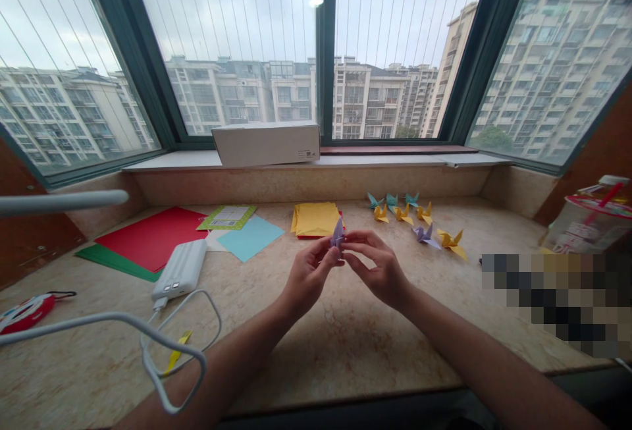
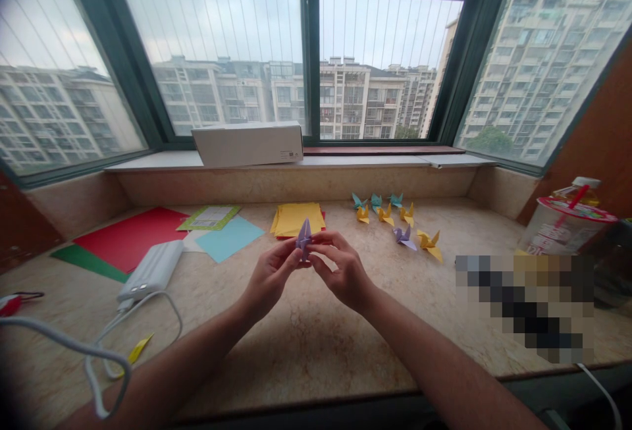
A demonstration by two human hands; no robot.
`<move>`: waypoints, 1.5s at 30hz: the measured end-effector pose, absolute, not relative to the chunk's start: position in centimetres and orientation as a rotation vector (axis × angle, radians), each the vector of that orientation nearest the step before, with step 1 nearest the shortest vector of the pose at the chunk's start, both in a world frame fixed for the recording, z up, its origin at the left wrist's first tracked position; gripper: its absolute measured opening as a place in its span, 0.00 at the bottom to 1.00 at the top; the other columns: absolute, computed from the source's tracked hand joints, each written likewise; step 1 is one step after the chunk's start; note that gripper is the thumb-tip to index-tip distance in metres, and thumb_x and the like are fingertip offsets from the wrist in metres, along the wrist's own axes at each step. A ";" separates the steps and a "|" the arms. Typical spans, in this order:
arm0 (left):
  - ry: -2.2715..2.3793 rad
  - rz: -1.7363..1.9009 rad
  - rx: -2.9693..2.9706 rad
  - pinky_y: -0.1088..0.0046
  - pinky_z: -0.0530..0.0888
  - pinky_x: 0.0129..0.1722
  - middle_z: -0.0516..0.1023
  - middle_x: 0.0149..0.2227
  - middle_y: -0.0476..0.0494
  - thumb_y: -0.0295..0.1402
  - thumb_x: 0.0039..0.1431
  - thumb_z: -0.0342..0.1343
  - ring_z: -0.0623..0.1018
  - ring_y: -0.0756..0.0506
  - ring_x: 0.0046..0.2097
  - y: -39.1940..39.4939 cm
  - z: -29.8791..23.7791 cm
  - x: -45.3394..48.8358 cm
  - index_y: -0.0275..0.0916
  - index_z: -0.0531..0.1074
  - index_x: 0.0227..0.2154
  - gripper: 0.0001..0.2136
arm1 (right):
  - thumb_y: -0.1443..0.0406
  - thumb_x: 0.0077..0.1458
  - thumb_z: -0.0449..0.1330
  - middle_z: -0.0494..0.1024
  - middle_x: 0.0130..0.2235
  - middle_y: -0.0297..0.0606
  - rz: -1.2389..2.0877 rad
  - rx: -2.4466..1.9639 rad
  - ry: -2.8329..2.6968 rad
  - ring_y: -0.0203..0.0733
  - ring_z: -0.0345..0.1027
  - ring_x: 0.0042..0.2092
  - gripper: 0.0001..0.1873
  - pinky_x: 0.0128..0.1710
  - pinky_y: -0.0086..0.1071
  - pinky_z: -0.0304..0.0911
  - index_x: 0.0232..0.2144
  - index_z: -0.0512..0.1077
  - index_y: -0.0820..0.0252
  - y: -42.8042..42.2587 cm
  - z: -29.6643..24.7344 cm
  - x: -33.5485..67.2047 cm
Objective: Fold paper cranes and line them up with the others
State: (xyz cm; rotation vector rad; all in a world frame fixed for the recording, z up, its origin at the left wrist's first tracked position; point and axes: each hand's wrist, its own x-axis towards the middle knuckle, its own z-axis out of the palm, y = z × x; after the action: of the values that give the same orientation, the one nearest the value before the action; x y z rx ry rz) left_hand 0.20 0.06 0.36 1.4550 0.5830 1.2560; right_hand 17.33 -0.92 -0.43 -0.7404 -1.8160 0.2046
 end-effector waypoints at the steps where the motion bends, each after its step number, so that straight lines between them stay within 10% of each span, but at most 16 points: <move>1: 0.569 1.258 1.460 0.65 0.78 0.45 0.80 0.46 0.39 0.39 0.60 0.59 0.79 0.43 0.44 0.1 0.2 0.2 0.37 0.76 0.48 0.16 | 0.67 0.60 0.60 0.73 0.48 0.43 0.214 -0.754 -1.807 0.45 0.69 0.52 0.12 0.53 0.42 0.66 0.45 0.77 0.53 -0.9 -0.4 17.3; 21: 0.566 1.253 1.478 0.66 0.74 0.49 0.79 0.50 0.37 0.33 0.57 0.62 0.78 0.41 0.51 0.3 0.0 0.1 0.37 0.73 0.45 0.14 | 0.63 0.55 0.66 0.78 0.46 0.41 0.527 -0.769 -1.630 0.46 0.72 0.48 0.09 0.51 0.44 0.67 0.39 0.74 0.55 -0.4 -1.2 17.1; 45: 0.624 1.408 1.537 0.71 0.73 0.41 0.75 0.33 0.48 0.35 0.59 0.60 0.76 0.48 0.37 0.7 -0.1 0.1 0.38 0.70 0.43 0.11 | 0.61 0.52 0.67 0.78 0.37 0.38 0.816 -0.757 -1.381 0.40 0.74 0.39 0.12 0.43 0.36 0.71 0.38 0.71 0.57 -0.3 -1.2 16.8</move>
State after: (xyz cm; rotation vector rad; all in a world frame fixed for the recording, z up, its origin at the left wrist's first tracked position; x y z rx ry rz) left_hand 0.08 0.70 -0.10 1.5372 0.6241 1.4082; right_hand 16.77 -0.26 -1.24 -0.7567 -1.3811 0.8158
